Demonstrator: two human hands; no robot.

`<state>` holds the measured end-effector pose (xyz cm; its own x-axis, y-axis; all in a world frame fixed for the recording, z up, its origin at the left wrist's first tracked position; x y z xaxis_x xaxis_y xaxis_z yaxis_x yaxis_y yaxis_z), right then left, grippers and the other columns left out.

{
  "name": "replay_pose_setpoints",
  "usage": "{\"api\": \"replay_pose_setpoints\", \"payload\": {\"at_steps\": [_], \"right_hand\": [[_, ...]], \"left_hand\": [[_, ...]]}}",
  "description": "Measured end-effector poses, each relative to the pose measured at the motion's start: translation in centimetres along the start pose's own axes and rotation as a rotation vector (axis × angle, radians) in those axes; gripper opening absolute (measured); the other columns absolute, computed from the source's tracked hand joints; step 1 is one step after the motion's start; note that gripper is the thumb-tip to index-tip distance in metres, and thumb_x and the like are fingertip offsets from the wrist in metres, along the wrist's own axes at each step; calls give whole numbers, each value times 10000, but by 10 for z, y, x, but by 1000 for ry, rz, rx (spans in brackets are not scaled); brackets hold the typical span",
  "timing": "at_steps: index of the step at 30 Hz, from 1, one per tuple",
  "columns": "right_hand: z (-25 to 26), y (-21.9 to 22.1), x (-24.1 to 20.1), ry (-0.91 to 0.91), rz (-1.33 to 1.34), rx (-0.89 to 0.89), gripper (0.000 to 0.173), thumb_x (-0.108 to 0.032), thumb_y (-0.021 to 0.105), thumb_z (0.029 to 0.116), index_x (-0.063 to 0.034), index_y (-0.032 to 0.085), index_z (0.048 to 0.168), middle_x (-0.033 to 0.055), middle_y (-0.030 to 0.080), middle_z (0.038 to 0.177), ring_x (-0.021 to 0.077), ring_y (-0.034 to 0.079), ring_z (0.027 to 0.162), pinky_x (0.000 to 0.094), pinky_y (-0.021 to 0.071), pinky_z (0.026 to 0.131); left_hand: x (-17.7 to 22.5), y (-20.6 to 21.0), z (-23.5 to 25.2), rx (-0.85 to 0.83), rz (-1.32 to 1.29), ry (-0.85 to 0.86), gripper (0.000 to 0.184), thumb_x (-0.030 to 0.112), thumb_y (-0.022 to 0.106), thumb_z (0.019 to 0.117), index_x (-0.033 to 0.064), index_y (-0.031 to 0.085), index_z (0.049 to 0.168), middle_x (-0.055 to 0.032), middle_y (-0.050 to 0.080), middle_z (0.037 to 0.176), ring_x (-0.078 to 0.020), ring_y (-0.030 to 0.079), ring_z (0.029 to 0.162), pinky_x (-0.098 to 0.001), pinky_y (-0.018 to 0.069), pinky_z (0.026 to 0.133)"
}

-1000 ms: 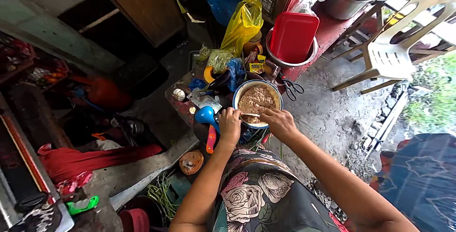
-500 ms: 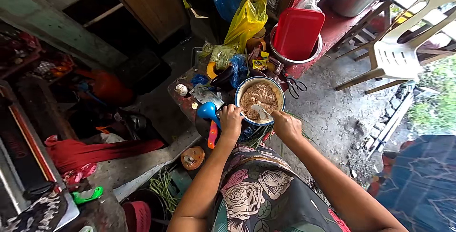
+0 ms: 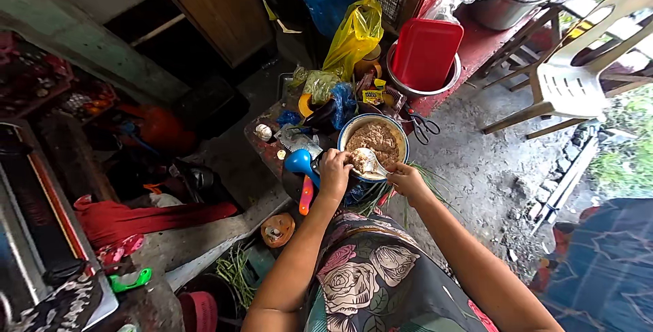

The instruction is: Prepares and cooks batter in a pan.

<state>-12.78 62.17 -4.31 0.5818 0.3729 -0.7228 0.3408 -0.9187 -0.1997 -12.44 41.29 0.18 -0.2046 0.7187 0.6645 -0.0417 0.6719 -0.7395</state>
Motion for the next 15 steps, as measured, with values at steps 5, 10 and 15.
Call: {"api": "replay_pose_setpoints", "payload": {"at_steps": [5,10,15], "right_hand": [[-6,-19,-12,-163,-210,153,248,-97,584,1009,-23,665,1231,115,718,1022,183,673,846,399,544,785],[-47,-11,-50,-473,-627,401,305,-84,491,1038,-64,735,1220,189,735,1170,420,712,1047,636,533,852],[-67,-10,-60,-768,-693,634,264,-2,536,976,-46,777,1074,197,745,926,410,737,806,564,568,635]], "left_hand": [[-12,25,9,-128,-595,-272,533,144,715,966,-59,500,1409,-264,566,1363,-315,658,1130,-433,552,980],[0,48,8,-191,-969,-444,536,104,652,1005,-47,415,1461,-258,542,1372,-292,629,1125,-407,541,959],[1,59,10,-136,-1070,-557,520,-108,602,952,-47,406,1430,-224,556,1206,-226,622,896,-341,561,805]]}}
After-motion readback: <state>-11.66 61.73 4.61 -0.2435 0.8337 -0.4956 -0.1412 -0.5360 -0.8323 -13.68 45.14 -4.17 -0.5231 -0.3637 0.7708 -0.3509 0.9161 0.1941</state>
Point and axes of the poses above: each hand's wrist, its own z-axis towards the middle knuckle, its own y-axis out of the palm, x = y × z, the point moved 9 cm from there along z, towards the middle knuckle
